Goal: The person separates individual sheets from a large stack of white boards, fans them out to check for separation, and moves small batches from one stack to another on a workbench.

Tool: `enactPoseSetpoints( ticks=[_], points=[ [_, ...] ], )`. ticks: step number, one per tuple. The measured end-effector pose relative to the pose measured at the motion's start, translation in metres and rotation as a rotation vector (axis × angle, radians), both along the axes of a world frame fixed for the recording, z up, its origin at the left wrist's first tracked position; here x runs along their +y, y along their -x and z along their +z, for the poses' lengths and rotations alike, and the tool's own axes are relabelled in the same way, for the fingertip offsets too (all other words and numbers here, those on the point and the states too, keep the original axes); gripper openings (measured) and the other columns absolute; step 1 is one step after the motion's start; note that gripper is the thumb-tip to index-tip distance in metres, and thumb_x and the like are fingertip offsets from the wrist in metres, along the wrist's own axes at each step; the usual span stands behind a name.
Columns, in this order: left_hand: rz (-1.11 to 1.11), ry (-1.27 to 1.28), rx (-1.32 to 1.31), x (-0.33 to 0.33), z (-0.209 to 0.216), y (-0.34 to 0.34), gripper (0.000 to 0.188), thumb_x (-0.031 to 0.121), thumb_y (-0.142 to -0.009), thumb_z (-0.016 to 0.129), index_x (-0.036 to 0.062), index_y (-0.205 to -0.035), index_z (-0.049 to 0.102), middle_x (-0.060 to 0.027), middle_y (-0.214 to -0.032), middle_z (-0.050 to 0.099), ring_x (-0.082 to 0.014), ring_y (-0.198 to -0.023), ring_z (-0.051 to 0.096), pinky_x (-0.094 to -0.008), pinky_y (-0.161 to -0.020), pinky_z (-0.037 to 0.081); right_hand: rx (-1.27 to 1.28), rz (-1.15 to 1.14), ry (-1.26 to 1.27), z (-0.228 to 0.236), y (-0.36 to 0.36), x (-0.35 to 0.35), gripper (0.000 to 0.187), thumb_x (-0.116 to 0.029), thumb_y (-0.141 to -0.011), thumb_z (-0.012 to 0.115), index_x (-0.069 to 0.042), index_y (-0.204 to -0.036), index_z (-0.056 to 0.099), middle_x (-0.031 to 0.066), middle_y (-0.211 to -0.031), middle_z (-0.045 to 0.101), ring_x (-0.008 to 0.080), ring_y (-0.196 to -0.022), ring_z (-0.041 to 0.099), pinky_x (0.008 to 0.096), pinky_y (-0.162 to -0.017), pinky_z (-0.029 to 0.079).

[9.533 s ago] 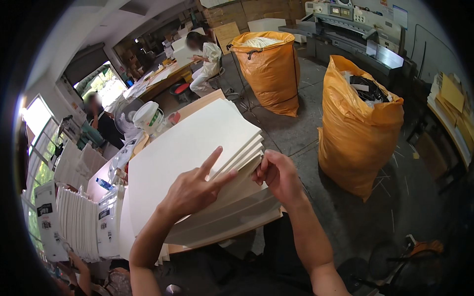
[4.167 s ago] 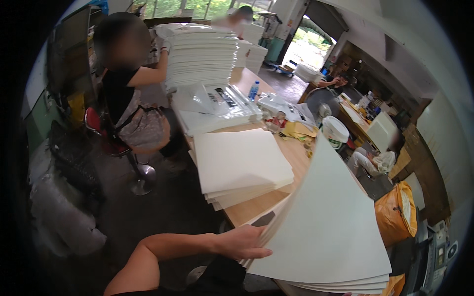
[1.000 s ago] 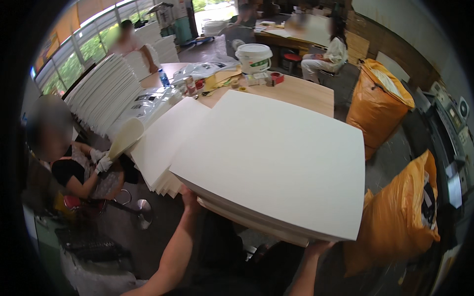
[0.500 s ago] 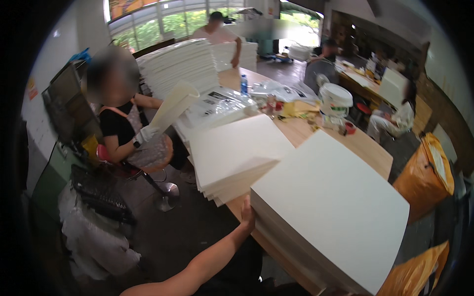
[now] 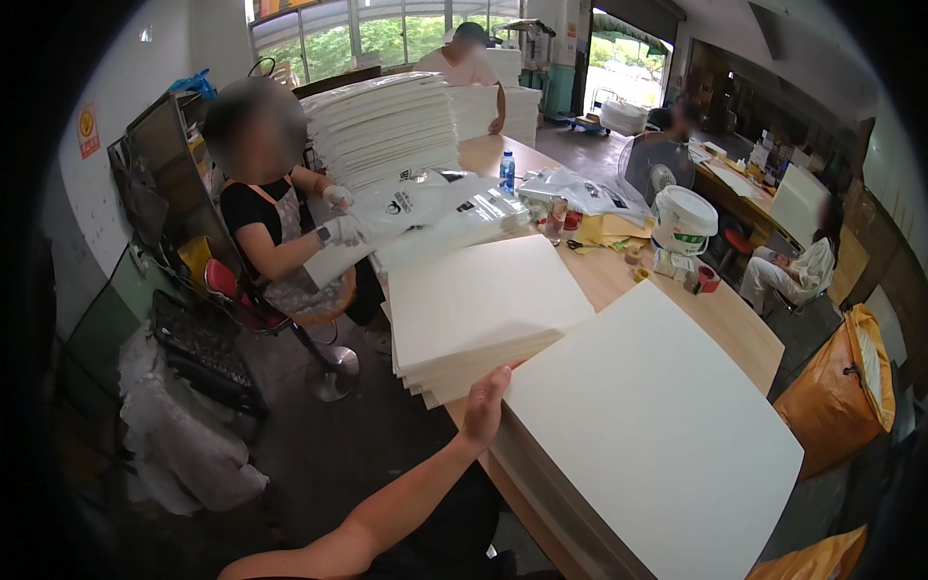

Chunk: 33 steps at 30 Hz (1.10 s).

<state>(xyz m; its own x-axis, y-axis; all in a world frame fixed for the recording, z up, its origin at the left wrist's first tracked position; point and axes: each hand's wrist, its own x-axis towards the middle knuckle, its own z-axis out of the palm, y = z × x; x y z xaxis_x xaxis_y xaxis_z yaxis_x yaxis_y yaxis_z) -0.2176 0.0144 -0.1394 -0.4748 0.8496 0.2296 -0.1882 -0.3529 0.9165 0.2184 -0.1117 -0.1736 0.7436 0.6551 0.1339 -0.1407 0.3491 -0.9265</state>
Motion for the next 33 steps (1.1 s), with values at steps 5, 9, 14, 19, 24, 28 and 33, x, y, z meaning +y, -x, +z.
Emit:
enactPoseSetpoints(
  ticks=[5,9,14,19,24,28,33],
  points=[
    [0.083,-0.044,0.074,0.007,-0.013,-0.006,0.050,0.035,-0.113,0.042,-0.0014,-0.138,0.064,-0.0001,-0.116,0.065,-0.0124,-0.110,0.056,-0.0281,-0.105,0.041,0.087,-0.011,0.090,0.022,-0.016,-0.010,0.091,-0.070,-0.097,0.035,0.001,-0.153,0.042,0.0268,-0.153,0.047,0.0460,-0.138,0.047,0.0589,-0.114,0.042],
    [0.008,-0.003,0.013,-0.004,-0.020,0.017,0.054,0.038,-0.113,0.039,-0.0023,-0.146,0.056,-0.0114,-0.143,0.060,-0.0199,-0.133,0.052,-0.0353,-0.118,0.034,0.399,0.096,-0.043,0.022,-0.007,-0.009,0.072,-0.054,-0.106,0.045,0.000,-0.152,0.043,0.0115,-0.158,0.045,0.0295,-0.138,0.047,0.0426,-0.117,0.037],
    [-0.035,-0.246,0.465,-0.023,0.056,-0.019,0.044,0.027,-0.107,0.047,-0.0035,-0.137,0.058,-0.0164,-0.138,0.061,-0.0274,-0.131,0.054,-0.0397,-0.115,0.038,0.129,0.059,-0.044,0.022,-0.012,-0.013,0.064,-0.048,-0.108,0.045,0.002,-0.148,0.048,0.0153,-0.148,0.053,0.0278,-0.135,0.049,0.0426,-0.115,0.035],
    [-0.597,-0.635,0.954,-0.023,0.146,-0.159,0.032,0.009,-0.088,0.075,0.0070,-0.120,0.069,-0.0110,-0.107,0.072,-0.0295,-0.100,0.069,-0.0376,-0.090,0.056,-0.048,0.109,-0.100,-0.015,-0.051,-0.012,0.057,-0.046,-0.111,0.044,0.001,-0.141,0.055,0.0118,-0.140,0.059,0.0247,-0.128,0.054,0.0396,-0.112,0.039],
    [-0.799,-0.618,1.145,-0.007,0.122,-0.213,0.019,0.017,-0.091,0.074,0.0107,-0.109,0.074,-0.0060,-0.082,0.066,-0.0254,-0.077,0.066,-0.0385,-0.070,0.054,-0.374,0.064,0.121,0.050,-0.041,-0.032,0.043,-0.040,-0.109,0.053,0.001,-0.117,0.064,0.0094,-0.109,0.067,0.0176,-0.102,0.062,0.0338,-0.089,0.047],
    [-0.916,-0.500,1.098,-0.005,0.112,-0.225,0.013,0.018,-0.092,0.072,0.0106,-0.102,0.076,-0.0053,-0.082,0.065,-0.0222,-0.071,0.065,-0.0365,-0.068,0.053,-0.758,0.102,0.516,0.096,-0.063,-0.059,0.037,-0.032,-0.102,0.067,0.001,-0.085,0.063,0.0082,-0.076,0.067,0.0165,-0.072,0.064,0.0329,-0.066,0.048],
    [-0.803,-0.619,1.063,-0.003,0.114,-0.218,0.016,0.009,-0.090,0.073,0.0089,-0.106,0.076,-0.0081,-0.096,0.070,-0.0234,-0.088,0.068,-0.0349,-0.075,0.057,-1.047,0.205,0.760,0.175,-0.048,-0.041,0.044,-0.032,-0.101,0.068,0.001,-0.073,0.058,0.0115,-0.064,0.065,0.0195,-0.060,0.063,0.0358,-0.058,0.046]
  ],
)
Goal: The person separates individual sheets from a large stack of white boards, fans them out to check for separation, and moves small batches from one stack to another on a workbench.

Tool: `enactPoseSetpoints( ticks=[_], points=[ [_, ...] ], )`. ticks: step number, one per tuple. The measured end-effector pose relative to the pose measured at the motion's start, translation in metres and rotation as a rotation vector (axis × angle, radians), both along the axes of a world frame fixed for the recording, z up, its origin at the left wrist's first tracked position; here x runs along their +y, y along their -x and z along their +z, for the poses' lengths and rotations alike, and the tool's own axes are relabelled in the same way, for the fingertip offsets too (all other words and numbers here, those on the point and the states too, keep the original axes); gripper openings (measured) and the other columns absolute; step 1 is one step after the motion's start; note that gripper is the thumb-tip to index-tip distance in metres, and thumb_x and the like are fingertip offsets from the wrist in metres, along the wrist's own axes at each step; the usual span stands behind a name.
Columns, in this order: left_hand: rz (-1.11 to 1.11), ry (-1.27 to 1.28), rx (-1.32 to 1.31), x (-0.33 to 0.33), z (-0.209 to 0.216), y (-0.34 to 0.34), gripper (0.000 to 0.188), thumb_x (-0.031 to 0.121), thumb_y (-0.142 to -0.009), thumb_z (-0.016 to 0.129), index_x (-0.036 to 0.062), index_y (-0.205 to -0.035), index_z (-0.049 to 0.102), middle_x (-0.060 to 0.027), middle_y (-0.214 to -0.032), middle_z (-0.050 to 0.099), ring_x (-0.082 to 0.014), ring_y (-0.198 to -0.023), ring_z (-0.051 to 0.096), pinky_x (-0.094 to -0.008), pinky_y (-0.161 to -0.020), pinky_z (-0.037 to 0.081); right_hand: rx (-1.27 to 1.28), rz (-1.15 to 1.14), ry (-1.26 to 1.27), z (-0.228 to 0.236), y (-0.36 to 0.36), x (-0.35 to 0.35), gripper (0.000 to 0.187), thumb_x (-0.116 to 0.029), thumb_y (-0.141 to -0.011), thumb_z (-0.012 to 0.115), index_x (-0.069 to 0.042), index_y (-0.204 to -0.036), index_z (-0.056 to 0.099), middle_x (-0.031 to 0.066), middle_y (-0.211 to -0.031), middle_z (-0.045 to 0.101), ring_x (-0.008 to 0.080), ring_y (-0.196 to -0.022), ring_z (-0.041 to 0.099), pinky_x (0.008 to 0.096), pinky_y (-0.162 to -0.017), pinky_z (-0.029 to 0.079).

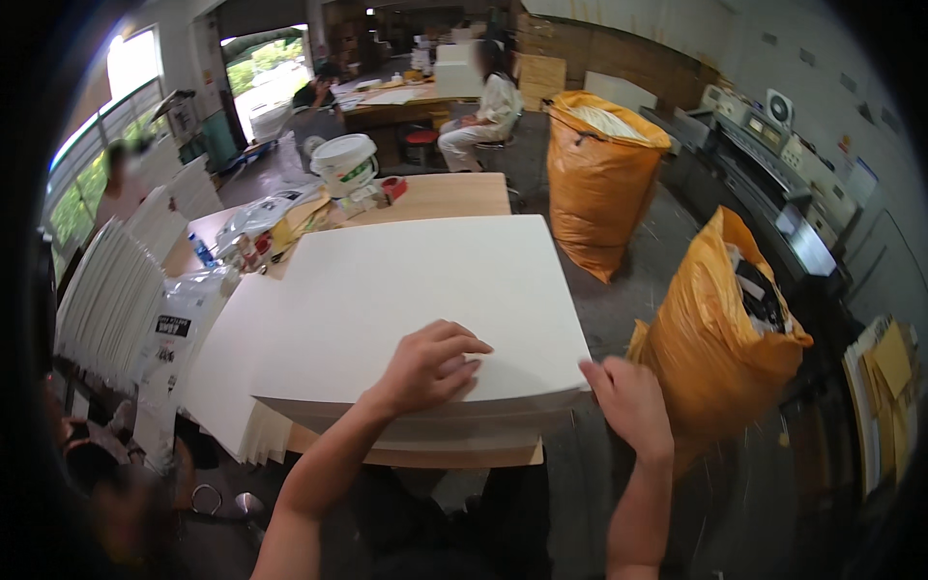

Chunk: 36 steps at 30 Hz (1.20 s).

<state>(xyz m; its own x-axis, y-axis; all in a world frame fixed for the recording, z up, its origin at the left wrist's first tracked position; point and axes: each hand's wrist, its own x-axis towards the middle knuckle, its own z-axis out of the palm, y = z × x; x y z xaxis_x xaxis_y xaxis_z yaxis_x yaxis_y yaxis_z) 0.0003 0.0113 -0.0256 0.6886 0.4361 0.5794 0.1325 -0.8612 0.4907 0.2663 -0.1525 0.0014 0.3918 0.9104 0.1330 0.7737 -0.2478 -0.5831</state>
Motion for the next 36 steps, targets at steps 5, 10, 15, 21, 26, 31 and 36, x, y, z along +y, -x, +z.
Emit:
enactPoseSetpoints(
  ticks=[5,10,15,21,26,31,36],
  points=[
    [-0.097,0.354,-0.042,-0.001,-0.002,-0.003,0.022,0.007,-0.093,0.071,0.0075,-0.116,0.072,-0.0110,-0.117,0.068,-0.0273,-0.106,0.069,-0.0399,-0.089,0.058,-0.166,-0.058,-0.447,-0.014,0.050,0.041,0.043,-0.033,-0.105,0.061,-0.008,-0.073,0.048,0.0022,-0.061,0.050,0.0157,-0.052,0.052,0.0337,-0.052,0.043],
    [-0.149,0.232,-0.018,-0.001,0.006,-0.002,0.044,0.016,-0.082,0.087,0.0078,-0.123,0.072,-0.0117,-0.119,0.068,-0.0277,-0.111,0.067,-0.0392,-0.097,0.054,1.264,-0.010,-0.627,-0.006,0.035,0.045,0.035,-0.019,-0.103,0.061,-0.012,-0.071,0.048,0.0020,-0.060,0.053,0.0141,-0.051,0.054,0.0267,-0.049,0.041],
    [-0.170,0.230,0.006,-0.001,0.007,0.000,0.063,0.023,-0.071,0.095,0.0100,-0.128,0.072,-0.0111,-0.122,0.068,-0.0272,-0.113,0.067,-0.0393,-0.100,0.053,1.339,0.013,-0.649,-0.007,0.038,0.049,0.037,-0.020,-0.104,0.061,-0.011,-0.070,0.048,0.0029,-0.059,0.053,0.0149,-0.052,0.054,0.0278,-0.049,0.041],
    [-0.158,0.432,-0.027,0.001,0.004,0.004,0.060,0.015,-0.078,0.089,0.0091,-0.134,0.068,-0.0135,-0.131,0.066,-0.0277,-0.120,0.066,-0.0405,-0.102,0.052,1.381,0.031,-0.700,-0.008,0.042,0.048,0.041,-0.027,-0.104,0.062,-0.011,-0.070,0.046,0.0020,-0.061,0.051,0.0139,-0.053,0.053,0.0279,-0.049,0.041],
    [-0.052,0.243,-0.143,-0.006,0.003,-0.007,0.053,0.006,-0.092,0.070,0.0138,-0.144,0.061,-0.0171,-0.142,0.061,-0.0331,-0.123,0.065,-0.0432,-0.104,0.053,0.427,-0.079,-0.514,-0.015,0.039,0.050,0.045,-0.034,-0.103,0.063,-0.011,-0.070,0.046,-0.0001,-0.064,0.052,0.0088,-0.054,0.048,0.0251,-0.050,0.040],
    [-0.162,0.196,0.024,-0.006,0.012,-0.004,0.042,0.005,-0.084,0.080,0.0124,-0.123,0.070,-0.0159,-0.138,0.062,-0.0341,-0.120,0.065,-0.0423,-0.101,0.054,1.267,0.087,-0.569,-0.003,0.035,0.052,0.039,-0.025,-0.103,0.062,-0.010,-0.070,0.049,0.0014,-0.060,0.053,0.0122,-0.053,0.056,0.0262,-0.047,0.041],
    [-0.152,0.185,-0.007,-0.003,0.005,-0.003,0.054,0.013,-0.069,0.094,0.0099,-0.118,0.071,-0.0135,-0.133,0.065,-0.0342,-0.122,0.064,-0.0436,-0.103,0.053,1.301,0.062,-0.562,-0.004,0.036,0.051,0.038,-0.024,-0.103,0.061,-0.009,-0.070,0.050,0.0025,-0.060,0.054,0.0152,-0.053,0.059,0.0267,-0.047,0.042]
  ],
)
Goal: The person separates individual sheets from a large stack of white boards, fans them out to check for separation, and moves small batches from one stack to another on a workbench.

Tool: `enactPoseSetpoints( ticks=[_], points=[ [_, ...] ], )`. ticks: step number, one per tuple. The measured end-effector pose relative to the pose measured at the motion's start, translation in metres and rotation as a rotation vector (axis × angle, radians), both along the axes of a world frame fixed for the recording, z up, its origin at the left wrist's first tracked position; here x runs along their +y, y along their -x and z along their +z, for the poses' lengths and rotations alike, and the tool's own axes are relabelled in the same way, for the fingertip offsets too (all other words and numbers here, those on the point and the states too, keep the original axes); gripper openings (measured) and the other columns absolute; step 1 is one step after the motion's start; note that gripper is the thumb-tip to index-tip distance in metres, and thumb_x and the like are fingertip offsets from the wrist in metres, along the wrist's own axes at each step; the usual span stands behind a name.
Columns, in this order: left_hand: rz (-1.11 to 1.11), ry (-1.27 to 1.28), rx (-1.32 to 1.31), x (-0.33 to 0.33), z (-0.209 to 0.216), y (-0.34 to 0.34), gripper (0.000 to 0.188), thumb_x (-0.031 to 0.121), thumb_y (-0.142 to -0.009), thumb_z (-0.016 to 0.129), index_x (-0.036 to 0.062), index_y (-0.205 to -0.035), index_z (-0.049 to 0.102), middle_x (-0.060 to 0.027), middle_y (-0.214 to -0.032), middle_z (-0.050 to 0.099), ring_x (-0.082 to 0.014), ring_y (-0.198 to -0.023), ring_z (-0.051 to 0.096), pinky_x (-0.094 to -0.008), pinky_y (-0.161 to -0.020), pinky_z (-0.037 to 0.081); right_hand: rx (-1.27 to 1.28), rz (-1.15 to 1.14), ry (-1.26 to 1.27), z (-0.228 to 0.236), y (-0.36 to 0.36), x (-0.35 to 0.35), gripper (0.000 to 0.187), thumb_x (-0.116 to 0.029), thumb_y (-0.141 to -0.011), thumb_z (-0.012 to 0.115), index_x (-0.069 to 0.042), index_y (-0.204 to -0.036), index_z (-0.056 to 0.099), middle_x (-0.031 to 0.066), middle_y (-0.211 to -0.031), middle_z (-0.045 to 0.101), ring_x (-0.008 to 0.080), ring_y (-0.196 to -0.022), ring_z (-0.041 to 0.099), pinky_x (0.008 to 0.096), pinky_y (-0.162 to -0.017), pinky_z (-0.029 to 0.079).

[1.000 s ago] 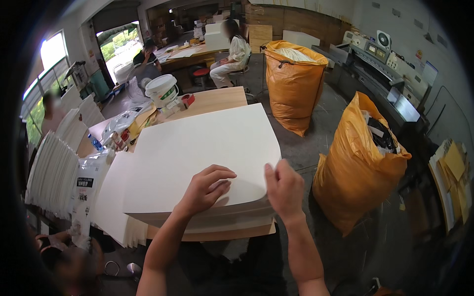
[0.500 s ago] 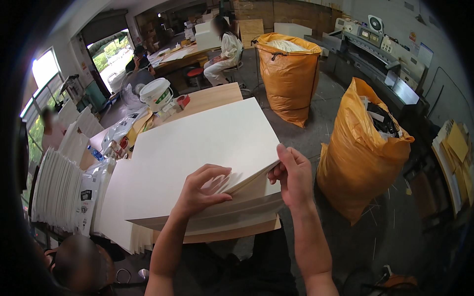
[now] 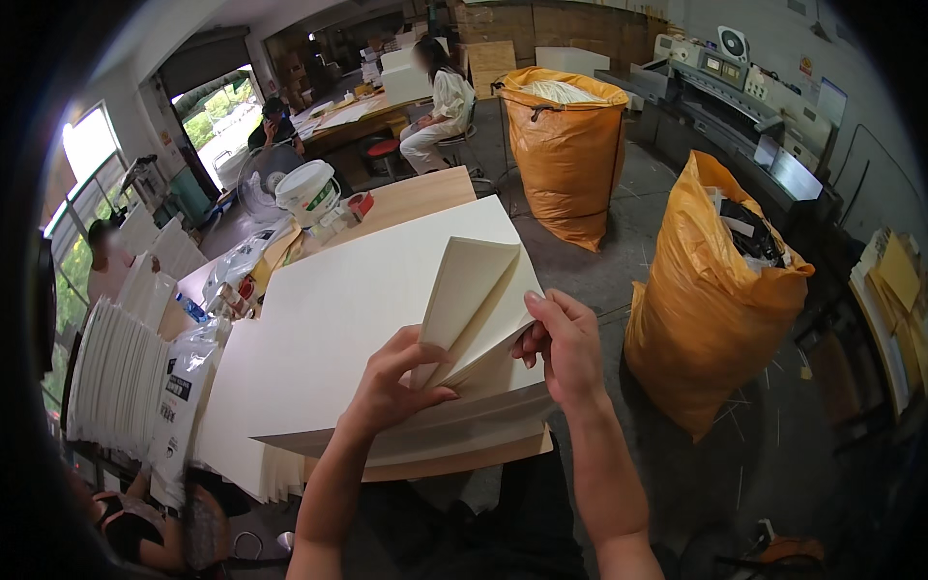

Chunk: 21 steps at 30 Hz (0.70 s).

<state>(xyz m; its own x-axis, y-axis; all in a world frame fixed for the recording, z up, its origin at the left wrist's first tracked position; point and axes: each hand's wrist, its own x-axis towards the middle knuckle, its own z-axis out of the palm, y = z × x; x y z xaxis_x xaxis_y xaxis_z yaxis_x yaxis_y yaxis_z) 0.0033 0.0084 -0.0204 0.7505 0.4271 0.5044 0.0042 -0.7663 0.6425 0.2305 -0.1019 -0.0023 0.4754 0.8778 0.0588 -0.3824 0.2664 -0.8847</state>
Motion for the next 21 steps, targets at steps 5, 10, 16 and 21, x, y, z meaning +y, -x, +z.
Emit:
enactPoseSetpoints(
  ticks=[5,10,16,21],
  points=[
    [0.066,-0.021,-0.080,-0.001,-0.004,-0.005,0.053,0.007,-0.073,0.090,0.0121,-0.122,0.070,-0.0144,-0.137,0.063,-0.0359,-0.122,0.065,-0.0415,-0.100,0.056,-0.137,-0.086,-0.074,-0.008,0.004,0.001,0.038,-0.024,-0.103,0.062,-0.009,-0.070,0.050,0.0018,-0.059,0.052,0.0144,-0.051,0.057,0.0271,-0.046,0.042],
    [0.039,-0.097,-0.026,-0.002,0.006,-0.006,0.054,0.005,-0.074,0.089,0.0143,-0.124,0.069,-0.0140,-0.141,0.061,-0.0359,-0.122,0.067,-0.0410,-0.097,0.059,-0.047,-0.008,0.011,0.000,0.000,0.002,0.037,-0.022,-0.103,0.061,-0.009,-0.070,0.051,0.0014,-0.061,0.053,0.0142,-0.050,0.058,0.0276,-0.046,0.042],
    [0.000,0.007,0.004,-0.008,0.009,-0.005,0.060,0.003,-0.068,0.092,0.0133,-0.123,0.070,-0.0142,-0.136,0.064,-0.0342,-0.127,0.063,-0.0431,-0.103,0.055,0.040,0.025,-0.033,-0.002,0.000,0.003,0.035,-0.024,-0.103,0.062,-0.008,-0.073,0.053,0.0028,-0.062,0.054,0.0156,-0.054,0.062,0.0276,-0.046,0.042],
    [0.001,-0.016,0.008,-0.003,0.008,-0.003,0.052,0.004,-0.079,0.086,0.0165,-0.127,0.070,-0.0140,-0.138,0.062,-0.0334,-0.122,0.066,-0.0413,-0.096,0.060,0.072,0.036,-0.159,-0.015,-0.003,0.000,0.038,-0.028,-0.104,0.062,-0.008,-0.073,0.052,0.0025,-0.062,0.054,0.0141,-0.054,0.058,0.0276,-0.047,0.041]
  ],
)
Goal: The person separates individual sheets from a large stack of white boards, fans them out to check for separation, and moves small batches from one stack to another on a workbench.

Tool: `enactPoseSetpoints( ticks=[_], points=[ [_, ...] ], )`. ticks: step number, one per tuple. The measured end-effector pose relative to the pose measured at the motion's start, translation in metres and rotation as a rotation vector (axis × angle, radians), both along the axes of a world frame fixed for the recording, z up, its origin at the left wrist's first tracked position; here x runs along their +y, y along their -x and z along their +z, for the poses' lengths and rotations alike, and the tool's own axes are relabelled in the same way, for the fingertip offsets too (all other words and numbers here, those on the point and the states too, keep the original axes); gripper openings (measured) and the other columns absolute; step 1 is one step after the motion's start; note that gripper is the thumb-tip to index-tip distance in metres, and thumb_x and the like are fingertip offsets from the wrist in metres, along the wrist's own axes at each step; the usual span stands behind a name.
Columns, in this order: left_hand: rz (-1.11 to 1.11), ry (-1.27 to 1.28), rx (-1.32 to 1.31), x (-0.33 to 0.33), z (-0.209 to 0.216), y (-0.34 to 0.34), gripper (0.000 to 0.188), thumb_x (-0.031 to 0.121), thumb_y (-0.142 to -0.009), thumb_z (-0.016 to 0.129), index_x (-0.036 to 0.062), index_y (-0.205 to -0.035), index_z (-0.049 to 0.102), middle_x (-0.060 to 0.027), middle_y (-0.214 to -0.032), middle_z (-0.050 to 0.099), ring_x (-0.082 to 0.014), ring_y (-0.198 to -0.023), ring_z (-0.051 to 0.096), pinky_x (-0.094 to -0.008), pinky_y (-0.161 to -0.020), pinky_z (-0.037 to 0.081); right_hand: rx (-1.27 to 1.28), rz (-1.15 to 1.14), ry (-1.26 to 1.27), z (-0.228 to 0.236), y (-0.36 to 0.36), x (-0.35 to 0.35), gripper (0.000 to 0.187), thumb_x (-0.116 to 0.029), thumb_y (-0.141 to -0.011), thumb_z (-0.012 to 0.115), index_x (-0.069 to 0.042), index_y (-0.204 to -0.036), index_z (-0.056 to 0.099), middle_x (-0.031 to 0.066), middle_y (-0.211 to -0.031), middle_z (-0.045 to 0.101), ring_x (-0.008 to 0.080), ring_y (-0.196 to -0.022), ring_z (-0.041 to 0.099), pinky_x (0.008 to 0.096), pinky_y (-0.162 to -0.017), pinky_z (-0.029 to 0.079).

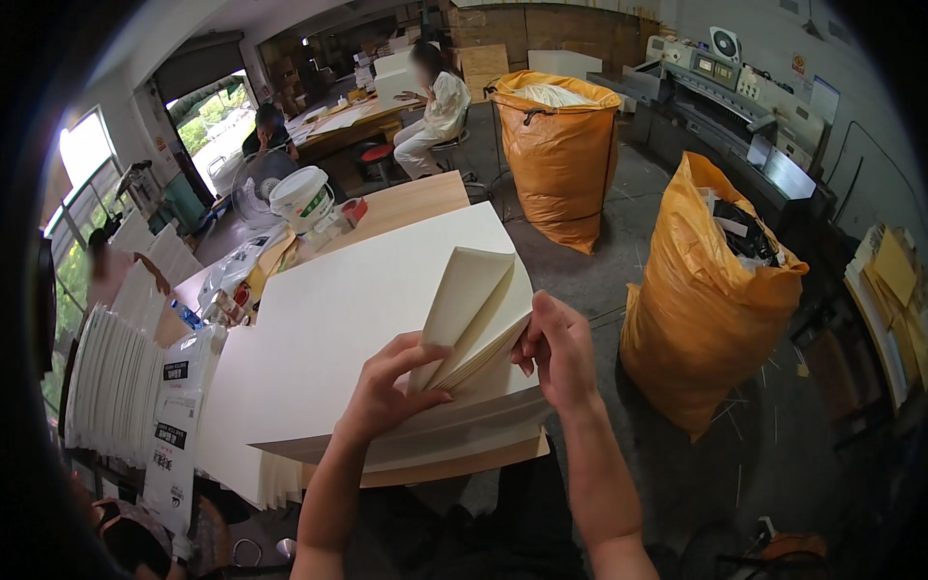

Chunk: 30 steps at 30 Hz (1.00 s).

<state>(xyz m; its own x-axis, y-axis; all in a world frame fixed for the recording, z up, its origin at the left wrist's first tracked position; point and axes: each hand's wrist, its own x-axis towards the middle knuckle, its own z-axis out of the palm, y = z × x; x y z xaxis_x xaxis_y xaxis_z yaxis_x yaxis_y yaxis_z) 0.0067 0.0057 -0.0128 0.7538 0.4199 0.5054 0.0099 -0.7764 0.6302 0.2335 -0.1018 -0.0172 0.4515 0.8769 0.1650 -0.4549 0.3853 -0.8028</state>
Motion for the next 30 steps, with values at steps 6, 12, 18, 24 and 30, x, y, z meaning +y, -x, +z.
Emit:
enactPoseSetpoints(
  ticks=[6,12,18,24,30],
  points=[
    [0.090,-0.015,-0.091,-0.004,-0.005,-0.005,0.039,-0.002,-0.092,0.068,0.0160,-0.125,0.071,-0.0161,-0.143,0.061,-0.0357,-0.116,0.069,-0.0415,-0.096,0.059,-0.307,-0.172,0.217,0.008,0.011,0.004,0.039,-0.025,-0.104,0.063,-0.010,-0.071,0.050,0.0009,-0.061,0.053,0.0130,-0.053,0.057,0.0267,-0.048,0.042],
    [0.004,-0.046,-0.012,-0.008,0.002,-0.005,0.047,0.004,-0.078,0.086,0.0150,-0.122,0.072,-0.0147,-0.140,0.063,-0.0335,-0.116,0.069,-0.0420,-0.097,0.059,0.006,-0.026,0.079,0.010,0.006,0.004,0.037,-0.022,-0.104,0.061,-0.010,-0.071,0.050,0.0022,-0.061,0.055,0.0165,-0.053,0.061,0.0280,-0.048,0.044],
    [0.047,0.031,-0.023,-0.003,0.002,-0.003,0.057,0.003,-0.067,0.093,0.0133,-0.120,0.073,-0.0110,-0.130,0.068,-0.0312,-0.121,0.065,-0.0417,-0.100,0.056,-0.578,-0.661,0.025,-0.018,0.010,-0.016,0.034,-0.021,-0.100,0.065,-0.007,-0.075,0.048,0.0048,-0.069,0.055,0.0173,-0.060,0.056,0.0291,-0.054,0.043],
    [-0.020,-0.100,-0.070,0.004,-0.013,-0.003,0.061,0.007,-0.069,0.093,0.0187,-0.126,0.072,-0.0107,-0.139,0.065,-0.0305,-0.120,0.066,-0.0412,-0.100,0.057,-1.596,-0.360,0.046,-0.026,0.032,-0.035,0.032,-0.029,-0.086,0.074,-0.010,-0.112,0.070,0.0140,-0.114,0.065,0.0359,-0.118,0.057,0.0514,-0.110,0.040],
    [0.050,-0.495,0.293,-0.008,-0.007,-0.001,0.070,0.032,-0.086,0.082,0.0278,-0.150,0.053,-0.0114,-0.152,0.054,-0.0314,-0.109,0.070,-0.0412,-0.087,0.060,-1.524,-0.163,0.137,-0.033,0.035,-0.038,0.034,-0.025,-0.084,0.074,-0.008,-0.114,0.074,0.0194,-0.119,0.069,0.0393,-0.124,0.056,0.0499,-0.112,0.036]
  ],
)
